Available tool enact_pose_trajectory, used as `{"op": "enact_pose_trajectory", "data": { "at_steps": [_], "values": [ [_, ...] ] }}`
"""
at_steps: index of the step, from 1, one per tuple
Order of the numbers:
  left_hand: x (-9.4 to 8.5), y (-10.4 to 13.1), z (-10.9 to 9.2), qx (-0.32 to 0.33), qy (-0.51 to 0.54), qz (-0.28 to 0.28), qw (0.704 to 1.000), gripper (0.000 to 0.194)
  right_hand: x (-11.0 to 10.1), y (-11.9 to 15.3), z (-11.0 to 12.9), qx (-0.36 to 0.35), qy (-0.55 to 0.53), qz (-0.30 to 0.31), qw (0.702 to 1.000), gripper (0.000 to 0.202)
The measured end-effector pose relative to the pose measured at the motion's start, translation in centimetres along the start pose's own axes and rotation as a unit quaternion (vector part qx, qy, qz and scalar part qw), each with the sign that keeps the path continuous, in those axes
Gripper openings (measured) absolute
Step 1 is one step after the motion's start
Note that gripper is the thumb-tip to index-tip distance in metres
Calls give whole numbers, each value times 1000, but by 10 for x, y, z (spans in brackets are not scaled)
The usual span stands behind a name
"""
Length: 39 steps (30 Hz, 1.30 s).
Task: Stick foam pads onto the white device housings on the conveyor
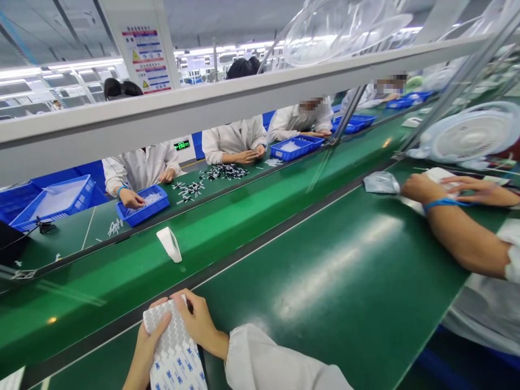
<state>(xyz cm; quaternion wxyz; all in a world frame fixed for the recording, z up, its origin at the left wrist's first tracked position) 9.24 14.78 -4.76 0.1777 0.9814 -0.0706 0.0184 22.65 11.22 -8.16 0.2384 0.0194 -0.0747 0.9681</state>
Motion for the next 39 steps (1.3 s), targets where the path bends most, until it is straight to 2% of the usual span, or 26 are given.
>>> {"op": "enact_pose_trajectory", "data": {
  "at_steps": [8, 16, 27, 39],
  "values": [
    [1, 2, -2, -20, 14, 5, 1000, 85, -2, 0, 0, -8, 13, 12, 1000, 46],
    [3, 6, -9, -39, 37, 26, 998, 104, -3, 1, 1, -13, 27, 16, 999, 44],
    [-6, 1, -7, -91, 97, 72, 989, 109, -2, 2, -4, -17, 33, 22, 999, 41],
    [-8, 0, -2, -106, 106, 81, 985, 108, -4, 3, -4, -18, 38, 27, 999, 37]
  ]
}}
Point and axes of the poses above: each hand's wrist, its own y-axis away from the middle knuckle, its own x-axis out of the palm, z = x × y, the point moved 1 cm from there along -y, towards the middle knuckle, and after that the axes turned 4 degrees about -z, right-handed, at the moved point
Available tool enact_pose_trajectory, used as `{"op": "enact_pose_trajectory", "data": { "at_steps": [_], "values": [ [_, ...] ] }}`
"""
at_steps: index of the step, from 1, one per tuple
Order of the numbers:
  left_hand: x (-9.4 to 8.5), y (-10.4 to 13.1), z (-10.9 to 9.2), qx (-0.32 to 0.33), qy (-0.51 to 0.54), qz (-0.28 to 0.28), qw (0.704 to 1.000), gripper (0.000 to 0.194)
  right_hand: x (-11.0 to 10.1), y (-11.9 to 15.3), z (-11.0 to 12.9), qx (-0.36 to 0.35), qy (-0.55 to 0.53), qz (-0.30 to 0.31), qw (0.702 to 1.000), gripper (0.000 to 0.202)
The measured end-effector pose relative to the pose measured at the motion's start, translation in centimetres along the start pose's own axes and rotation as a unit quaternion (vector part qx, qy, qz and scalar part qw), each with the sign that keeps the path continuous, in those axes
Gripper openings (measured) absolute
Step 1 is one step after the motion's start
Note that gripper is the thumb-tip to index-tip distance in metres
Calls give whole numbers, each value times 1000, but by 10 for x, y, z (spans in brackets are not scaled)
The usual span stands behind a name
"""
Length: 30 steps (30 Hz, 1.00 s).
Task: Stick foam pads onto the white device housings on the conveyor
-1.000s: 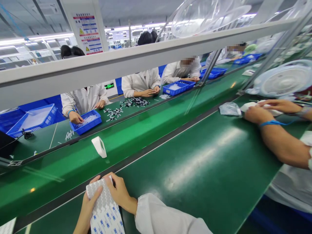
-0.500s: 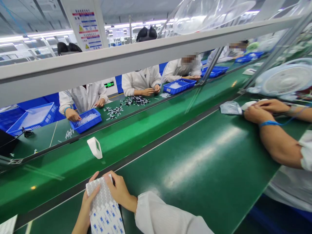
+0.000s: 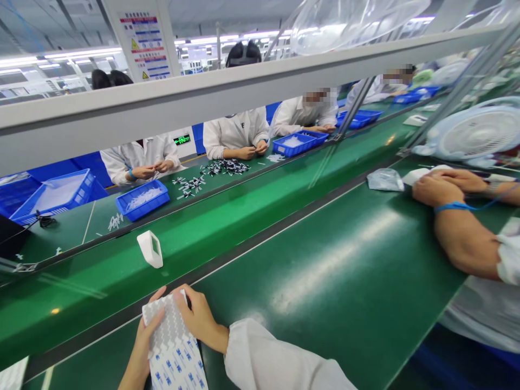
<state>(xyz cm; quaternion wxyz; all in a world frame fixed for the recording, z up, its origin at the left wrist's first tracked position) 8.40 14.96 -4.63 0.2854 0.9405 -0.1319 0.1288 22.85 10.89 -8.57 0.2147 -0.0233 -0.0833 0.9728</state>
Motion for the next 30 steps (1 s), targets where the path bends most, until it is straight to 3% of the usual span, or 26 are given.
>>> {"op": "enact_pose_trajectory", "data": {
  "at_steps": [7, 18, 30],
  "values": [
    [8, 6, -3, 19, -8, -29, 999, 105, 0, -1, 1, -3, 1, 1, 1000, 36],
    [-1, 0, -1, 10, -17, -12, 1000, 104, 1, 0, 1, -4, 1, 2, 1000, 37],
    [2, 2, -2, 5, -9, -14, 1000, 105, 0, 0, 2, -1, 0, 3, 1000, 39]
  ]
}}
Point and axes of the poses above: each hand's wrist, its own y-axis away from the middle knuckle, its own x-axis out of the palm, z = x × y, the point moved 1 cm from there along -y, towards the middle knuckle, and after that the axes turned 4 degrees about -z, right-handed, at the moved point
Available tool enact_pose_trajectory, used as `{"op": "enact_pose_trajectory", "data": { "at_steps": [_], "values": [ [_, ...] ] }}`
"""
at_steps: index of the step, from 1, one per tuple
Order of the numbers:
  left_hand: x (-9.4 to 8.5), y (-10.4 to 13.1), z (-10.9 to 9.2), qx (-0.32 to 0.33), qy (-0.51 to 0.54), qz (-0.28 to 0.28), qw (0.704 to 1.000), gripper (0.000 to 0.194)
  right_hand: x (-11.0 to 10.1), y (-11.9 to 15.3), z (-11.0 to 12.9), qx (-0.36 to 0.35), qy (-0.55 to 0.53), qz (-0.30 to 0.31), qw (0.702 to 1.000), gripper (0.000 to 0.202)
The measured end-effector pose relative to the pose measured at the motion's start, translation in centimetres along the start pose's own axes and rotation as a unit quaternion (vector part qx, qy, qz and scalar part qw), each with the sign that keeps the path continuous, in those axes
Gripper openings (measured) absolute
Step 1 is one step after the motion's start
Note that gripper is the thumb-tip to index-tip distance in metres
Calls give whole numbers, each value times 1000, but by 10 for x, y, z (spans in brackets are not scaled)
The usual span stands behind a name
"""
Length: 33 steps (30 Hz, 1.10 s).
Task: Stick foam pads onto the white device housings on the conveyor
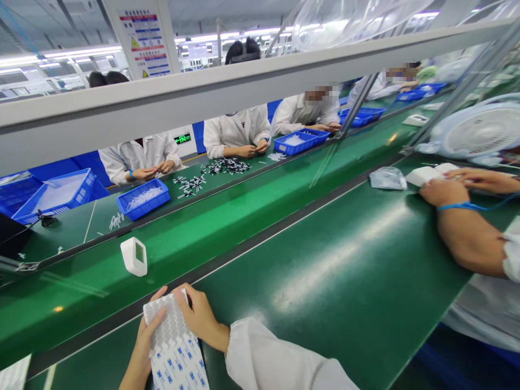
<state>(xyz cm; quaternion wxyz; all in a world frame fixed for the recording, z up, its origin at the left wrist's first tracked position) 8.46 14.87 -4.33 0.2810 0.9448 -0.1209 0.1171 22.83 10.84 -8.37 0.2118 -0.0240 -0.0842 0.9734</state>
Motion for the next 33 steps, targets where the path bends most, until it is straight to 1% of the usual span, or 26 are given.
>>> {"op": "enact_pose_trajectory", "data": {
  "at_steps": [4, 18, 26, 29, 33],
  "values": [
    [0, 1, -1, -7, 12, 11, 1000, 106, 0, 0, 1, 1, 1, 0, 1000, 40],
    [-2, -2, 1, 4, 0, -1, 1000, 102, 2, 1, -2, -3, 5, -4, 1000, 41],
    [4, 2, 1, 13, 9, -17, 1000, 100, 1, 0, -3, -3, 13, -7, 1000, 42],
    [5, 2, 1, 7, 8, -13, 1000, 105, 1, 0, -3, -2, 13, -4, 1000, 42],
    [5, 2, 0, 7, 11, -12, 1000, 104, 0, 0, -1, -2, 9, 0, 1000, 41]
  ]
}}
Point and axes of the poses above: each hand's wrist, its own y-axis away from the middle knuckle, its own x-axis out of the palm, z = x × y, the point moved 1 cm from there along -y, towards the middle knuckle, and after that the axes turned 4 degrees about -z, right-handed, at the moved point
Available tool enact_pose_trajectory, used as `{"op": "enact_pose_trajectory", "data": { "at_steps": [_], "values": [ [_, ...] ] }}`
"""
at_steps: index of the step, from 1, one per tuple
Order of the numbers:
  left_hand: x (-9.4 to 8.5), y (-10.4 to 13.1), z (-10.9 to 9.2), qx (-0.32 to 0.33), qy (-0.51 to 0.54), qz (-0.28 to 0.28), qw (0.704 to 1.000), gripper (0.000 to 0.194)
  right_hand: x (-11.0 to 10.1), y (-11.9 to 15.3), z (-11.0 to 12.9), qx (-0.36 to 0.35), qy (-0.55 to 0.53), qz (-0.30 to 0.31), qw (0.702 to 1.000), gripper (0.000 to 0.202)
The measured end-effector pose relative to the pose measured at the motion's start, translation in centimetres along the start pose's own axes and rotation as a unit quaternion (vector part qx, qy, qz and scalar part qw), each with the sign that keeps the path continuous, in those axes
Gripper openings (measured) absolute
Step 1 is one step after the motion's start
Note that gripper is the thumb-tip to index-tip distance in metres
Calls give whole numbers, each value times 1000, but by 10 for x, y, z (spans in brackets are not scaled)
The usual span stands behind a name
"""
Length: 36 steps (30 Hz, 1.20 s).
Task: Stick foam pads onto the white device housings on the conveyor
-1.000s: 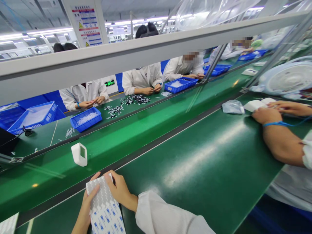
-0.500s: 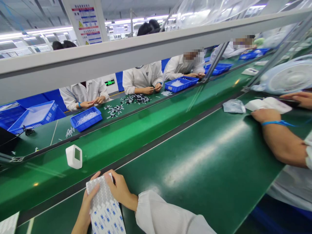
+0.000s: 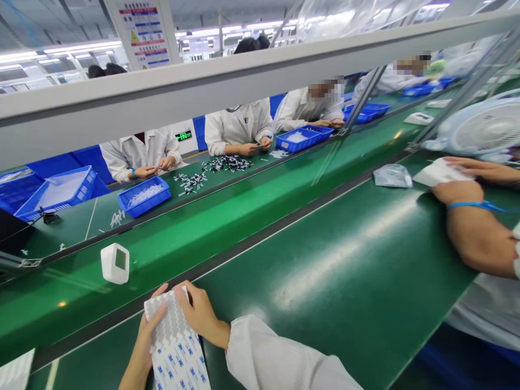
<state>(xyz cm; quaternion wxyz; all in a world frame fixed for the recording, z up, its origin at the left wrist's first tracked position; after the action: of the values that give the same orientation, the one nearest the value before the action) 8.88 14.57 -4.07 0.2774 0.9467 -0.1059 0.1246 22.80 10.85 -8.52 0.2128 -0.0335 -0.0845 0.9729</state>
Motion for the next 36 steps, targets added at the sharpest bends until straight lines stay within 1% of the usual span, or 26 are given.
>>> {"op": "enact_pose_trajectory", "data": {
  "at_steps": [12, 18, 26, 33, 36],
  "values": [
    [1, 1, 0, 1, -1, -12, 1000, 104, 0, 0, -1, 5, 1, 0, 1000, 43],
    [1, 0, 1, -4, -1, -6, 1000, 106, 0, 0, 0, 8, 1, -1, 1000, 42],
    [1, 2, -1, 8, -15, -6, 1000, 97, 0, 0, -1, 10, -3, 2, 1000, 41],
    [1, 1, 0, 8, -6, 2, 1000, 94, 0, 0, 1, 9, -3, 1, 1000, 40],
    [-1, -1, 1, 6, -1, 7, 1000, 96, 1, 0, 1, 6, -5, 0, 1000, 41]
  ]
}}
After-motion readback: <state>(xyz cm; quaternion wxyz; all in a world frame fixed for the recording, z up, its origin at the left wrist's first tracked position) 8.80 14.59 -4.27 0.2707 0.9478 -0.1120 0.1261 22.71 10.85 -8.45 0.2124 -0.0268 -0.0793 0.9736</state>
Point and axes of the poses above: each hand's wrist, its own y-axis away from the middle knuckle, its own x-axis out of the palm, z = x × y, the point moved 1 cm from there along -y, towards the middle knuckle, and after that the axes turned 4 degrees about -z, right-handed, at the moved point
